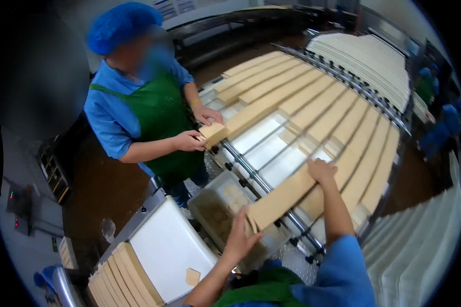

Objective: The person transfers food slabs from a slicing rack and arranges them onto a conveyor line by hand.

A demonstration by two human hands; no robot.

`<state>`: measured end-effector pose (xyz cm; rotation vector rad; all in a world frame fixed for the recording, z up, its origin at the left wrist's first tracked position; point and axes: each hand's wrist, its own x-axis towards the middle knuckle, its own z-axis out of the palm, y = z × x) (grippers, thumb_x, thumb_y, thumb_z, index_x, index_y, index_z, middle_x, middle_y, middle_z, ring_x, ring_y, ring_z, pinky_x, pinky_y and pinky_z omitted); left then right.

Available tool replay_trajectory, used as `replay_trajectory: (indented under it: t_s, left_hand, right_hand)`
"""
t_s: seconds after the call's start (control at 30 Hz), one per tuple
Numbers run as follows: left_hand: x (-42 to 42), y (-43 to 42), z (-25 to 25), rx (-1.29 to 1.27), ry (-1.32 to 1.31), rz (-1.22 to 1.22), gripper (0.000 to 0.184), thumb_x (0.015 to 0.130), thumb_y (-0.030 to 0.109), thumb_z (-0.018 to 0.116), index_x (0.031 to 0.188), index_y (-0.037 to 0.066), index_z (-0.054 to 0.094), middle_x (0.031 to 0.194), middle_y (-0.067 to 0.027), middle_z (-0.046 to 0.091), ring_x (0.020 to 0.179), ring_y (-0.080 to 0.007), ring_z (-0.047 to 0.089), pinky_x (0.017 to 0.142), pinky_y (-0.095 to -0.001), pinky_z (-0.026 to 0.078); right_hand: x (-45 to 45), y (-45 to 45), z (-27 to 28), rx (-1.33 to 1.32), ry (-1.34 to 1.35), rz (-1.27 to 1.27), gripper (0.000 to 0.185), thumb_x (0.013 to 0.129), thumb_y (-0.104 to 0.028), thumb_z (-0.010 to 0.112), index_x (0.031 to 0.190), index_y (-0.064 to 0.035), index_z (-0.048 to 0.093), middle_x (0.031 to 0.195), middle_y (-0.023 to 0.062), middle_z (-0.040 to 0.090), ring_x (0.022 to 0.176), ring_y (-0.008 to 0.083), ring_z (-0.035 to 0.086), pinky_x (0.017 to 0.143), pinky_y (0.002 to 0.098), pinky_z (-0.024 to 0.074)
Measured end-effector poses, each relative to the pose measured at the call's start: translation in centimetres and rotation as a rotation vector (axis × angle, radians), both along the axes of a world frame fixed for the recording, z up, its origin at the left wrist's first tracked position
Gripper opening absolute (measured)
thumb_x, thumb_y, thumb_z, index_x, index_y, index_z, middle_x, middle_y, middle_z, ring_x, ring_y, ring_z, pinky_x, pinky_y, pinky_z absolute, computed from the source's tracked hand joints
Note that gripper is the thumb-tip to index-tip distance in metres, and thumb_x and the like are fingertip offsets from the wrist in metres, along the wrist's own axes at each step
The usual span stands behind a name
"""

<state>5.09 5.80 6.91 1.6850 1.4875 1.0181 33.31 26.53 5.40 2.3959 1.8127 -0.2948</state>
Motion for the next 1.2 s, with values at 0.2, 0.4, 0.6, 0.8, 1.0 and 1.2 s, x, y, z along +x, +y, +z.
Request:
replay_trajectory:
  t_s: [0.2, 0.4, 0.6, 0.8, 1.0, 1.2]
  left_hand:
    - [3.6, 2.9, -0.1, -0.018, -0.089, -0.053, 0.077, 0.084, 0.015, 0.066, 0.144, 0.001, 0.020, 0.141, -0.0233, 0.030, 0.133, -0.0372, 0.030, 0.110, -0.0384, 0.027]
    - [5.8, 4.7, -2.3, -0.016, -0.106, -0.118, 0.075, 0.087, 0.011, 0.061, 0.146, 0.005, 0.016, 0.143, -0.0225, 0.026, 0.133, -0.0379, 0.029, 0.109, -0.0366, 0.027]
    - [9.6, 8.1, -7.2, 0.067, -0.119, -0.142, 0.072, 0.089, 0.006, 0.052, 0.148, 0.007, 0.011, 0.149, -0.0231, 0.023, 0.133, -0.0327, 0.034, 0.106, -0.0337, 0.033]
    - [8.2, 6.7, -6.1, -0.151, -0.281, 0.043, 0.070, 0.088, 0.006, 0.050, 0.149, 0.011, 0.014, 0.145, -0.0230, 0.034, 0.117, -0.0291, 0.052, 0.094, -0.0339, 0.043]
    - [-0.3, -1.2, -5.6, -0.010, -0.050, 0.505, 0.069, 0.084, 0.014, 0.064, 0.142, 0.004, 0.028, 0.134, -0.0220, 0.042, 0.122, -0.0340, 0.045, 0.101, -0.0390, 0.038]
    - [-10.5, -13.4, -9.6, -0.050, 0.220, 1.147, 0.075, 0.076, 0.017, 0.073, 0.136, -0.003, 0.034, 0.134, -0.0258, 0.040, 0.125, -0.0411, 0.036, 0.106, -0.0471, 0.029]
  right_hand:
    - [4.7, 6.4, -2.5, -0.044, 0.065, 0.058, 0.057, 0.094, -0.041, 0.024, 0.123, -0.0026, 0.055, 0.131, 0.0218, 0.050, 0.121, 0.0412, 0.047, 0.102, 0.0530, 0.0323]
    - [5.6, 6.6, -1.8, 0.094, 0.103, -0.096, 0.056, 0.094, -0.037, 0.028, 0.129, 0.0021, 0.049, 0.132, 0.0224, 0.048, 0.127, 0.0384, 0.038, 0.105, 0.0538, 0.0264]
    - [3.7, 4.3, -0.2, 0.386, -0.056, -0.089, 0.064, 0.094, -0.045, 0.039, 0.141, -0.0020, 0.034, 0.142, 0.0192, 0.037, 0.133, 0.0364, 0.031, 0.108, 0.0499, 0.0229]
    - [4.3, 5.5, -3.0, 0.194, 0.065, -0.160, 0.071, 0.094, -0.051, 0.038, 0.146, -0.0049, 0.023, 0.155, 0.0169, 0.013, 0.143, 0.0345, 0.010, 0.114, 0.0492, 0.0118]
    - [-1.4, 1.6, -2.9, 0.425, 0.171, 0.143, 0.064, 0.093, -0.040, 0.049, 0.142, -0.0032, 0.030, 0.150, 0.0185, 0.025, 0.139, 0.0387, 0.019, 0.110, 0.0536, 0.0158]
    - [-12.8, -6.7, -3.1, 0.753, 0.544, 0.817, 0.044, 0.081, -0.015, 0.062, 0.121, 0.0016, 0.051, 0.120, 0.0211, 0.055, 0.118, 0.0430, 0.045, 0.104, 0.0499, 0.0304]
